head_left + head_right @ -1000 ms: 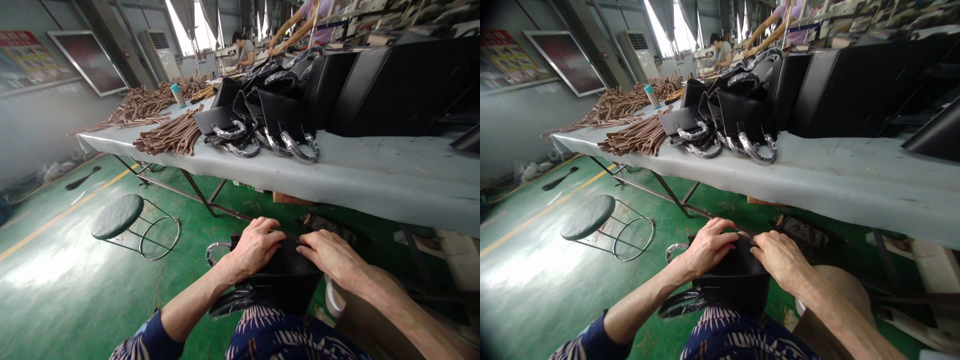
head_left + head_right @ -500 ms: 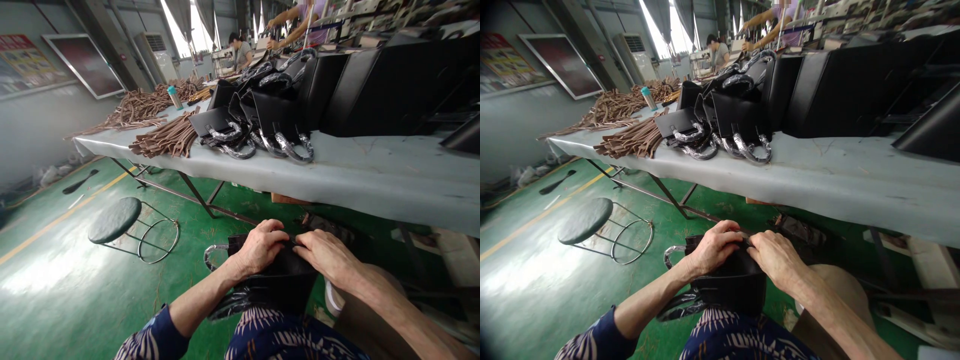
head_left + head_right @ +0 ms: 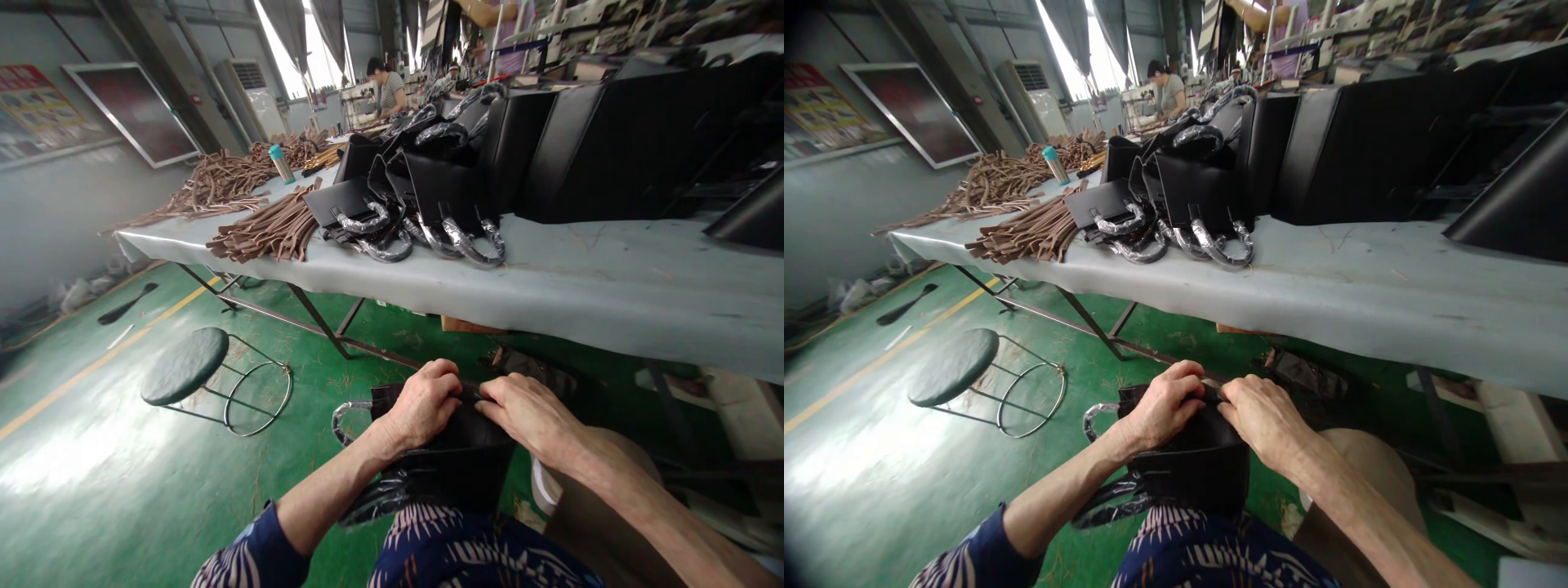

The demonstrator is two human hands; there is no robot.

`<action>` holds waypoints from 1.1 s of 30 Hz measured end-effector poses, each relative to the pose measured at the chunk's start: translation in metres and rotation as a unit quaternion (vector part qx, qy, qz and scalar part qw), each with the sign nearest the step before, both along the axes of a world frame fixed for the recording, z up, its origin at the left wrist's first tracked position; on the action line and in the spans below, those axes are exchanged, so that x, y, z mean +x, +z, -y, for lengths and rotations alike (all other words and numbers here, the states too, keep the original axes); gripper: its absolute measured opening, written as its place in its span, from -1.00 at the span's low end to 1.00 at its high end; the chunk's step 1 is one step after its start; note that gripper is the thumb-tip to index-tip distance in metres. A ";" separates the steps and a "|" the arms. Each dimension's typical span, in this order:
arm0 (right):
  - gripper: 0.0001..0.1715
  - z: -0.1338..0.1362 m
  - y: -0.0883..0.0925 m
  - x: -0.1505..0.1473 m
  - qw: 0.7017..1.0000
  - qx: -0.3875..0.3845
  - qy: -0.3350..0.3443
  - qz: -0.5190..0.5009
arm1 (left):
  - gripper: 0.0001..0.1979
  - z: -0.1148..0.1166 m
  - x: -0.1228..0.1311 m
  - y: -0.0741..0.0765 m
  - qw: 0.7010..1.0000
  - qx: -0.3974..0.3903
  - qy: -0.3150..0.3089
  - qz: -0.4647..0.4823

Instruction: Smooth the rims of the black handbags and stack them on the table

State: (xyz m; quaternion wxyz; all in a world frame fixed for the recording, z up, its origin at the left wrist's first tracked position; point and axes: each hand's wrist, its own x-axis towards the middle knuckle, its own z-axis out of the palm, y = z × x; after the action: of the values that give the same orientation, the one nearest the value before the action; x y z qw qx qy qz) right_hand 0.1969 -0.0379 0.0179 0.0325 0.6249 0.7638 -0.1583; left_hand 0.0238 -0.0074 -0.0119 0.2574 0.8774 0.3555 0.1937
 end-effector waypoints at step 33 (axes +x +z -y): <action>-0.70 -0.004 -0.001 0.001 1.000 0.006 0.010 0.001 | -0.85 0.004 -0.038 0.011 0.997 0.005 0.035 -0.074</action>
State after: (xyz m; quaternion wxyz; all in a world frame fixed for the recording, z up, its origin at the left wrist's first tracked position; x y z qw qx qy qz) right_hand 0.1978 -0.0341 0.0164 0.0310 0.6176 0.7710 -0.1523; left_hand -0.0146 -0.0109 -0.0013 0.2191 0.8778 0.4028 0.1388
